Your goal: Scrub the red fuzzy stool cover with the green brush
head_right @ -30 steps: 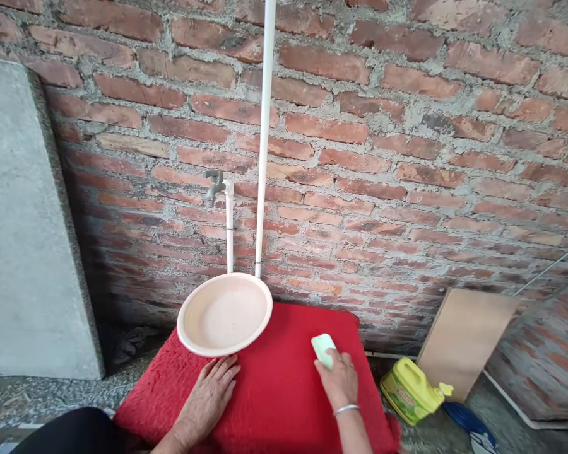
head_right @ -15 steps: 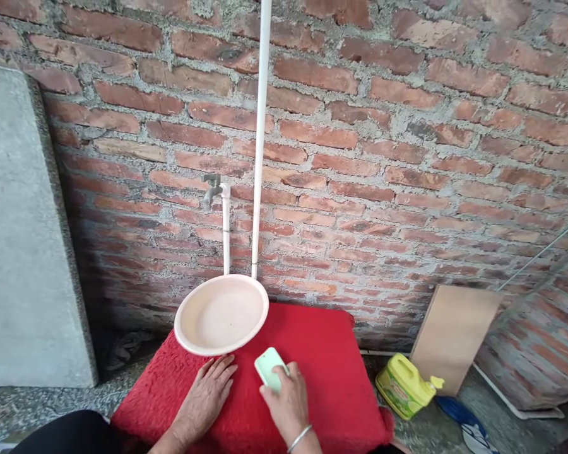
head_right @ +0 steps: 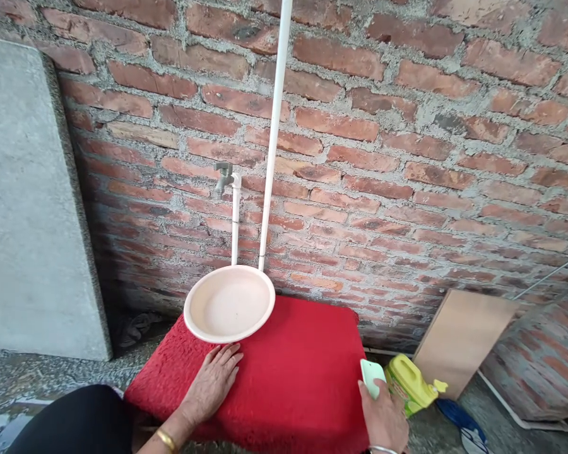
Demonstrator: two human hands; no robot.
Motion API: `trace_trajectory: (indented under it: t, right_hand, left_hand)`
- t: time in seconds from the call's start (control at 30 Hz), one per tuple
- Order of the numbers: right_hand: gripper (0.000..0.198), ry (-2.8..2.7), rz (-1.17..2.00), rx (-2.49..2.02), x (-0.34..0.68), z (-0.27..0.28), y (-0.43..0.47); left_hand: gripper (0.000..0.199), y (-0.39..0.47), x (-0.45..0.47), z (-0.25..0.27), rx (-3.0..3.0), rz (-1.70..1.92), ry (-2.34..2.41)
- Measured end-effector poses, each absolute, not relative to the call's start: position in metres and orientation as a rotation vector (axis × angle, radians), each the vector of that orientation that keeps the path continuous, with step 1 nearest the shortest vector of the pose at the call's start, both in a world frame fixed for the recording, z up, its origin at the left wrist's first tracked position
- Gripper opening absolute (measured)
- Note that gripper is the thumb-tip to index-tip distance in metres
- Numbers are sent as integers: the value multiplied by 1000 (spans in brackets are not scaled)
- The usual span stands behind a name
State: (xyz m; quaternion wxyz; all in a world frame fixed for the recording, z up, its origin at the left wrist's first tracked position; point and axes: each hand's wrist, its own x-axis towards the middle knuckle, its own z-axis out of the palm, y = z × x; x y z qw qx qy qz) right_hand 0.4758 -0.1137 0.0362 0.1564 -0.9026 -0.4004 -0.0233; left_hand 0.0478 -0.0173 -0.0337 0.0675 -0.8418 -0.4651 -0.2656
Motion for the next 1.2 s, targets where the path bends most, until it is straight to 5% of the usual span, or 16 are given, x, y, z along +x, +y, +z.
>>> trace_trajectory:
  t: [0.1,0.37,0.8,1.2]
  right_hand:
    - [59,-1218,-25,-2509,443,38,-113]
    - [28,-1830,299,-1969,281,41,-94]
    - [51,-1157,-33,-2735,473,48,-138]
    - [30,-1820,296,-2008,289,45,-117]
  left_hand:
    - [33,-17,47,-33,-2530,-800,-1399]
    - [32,-14,43,-35,-2524,-812,-1344]
    - [33,-15,46,-32,-2548,-845,-1385]
    - [33,-13,42,-33,-2565,-805,-1368]
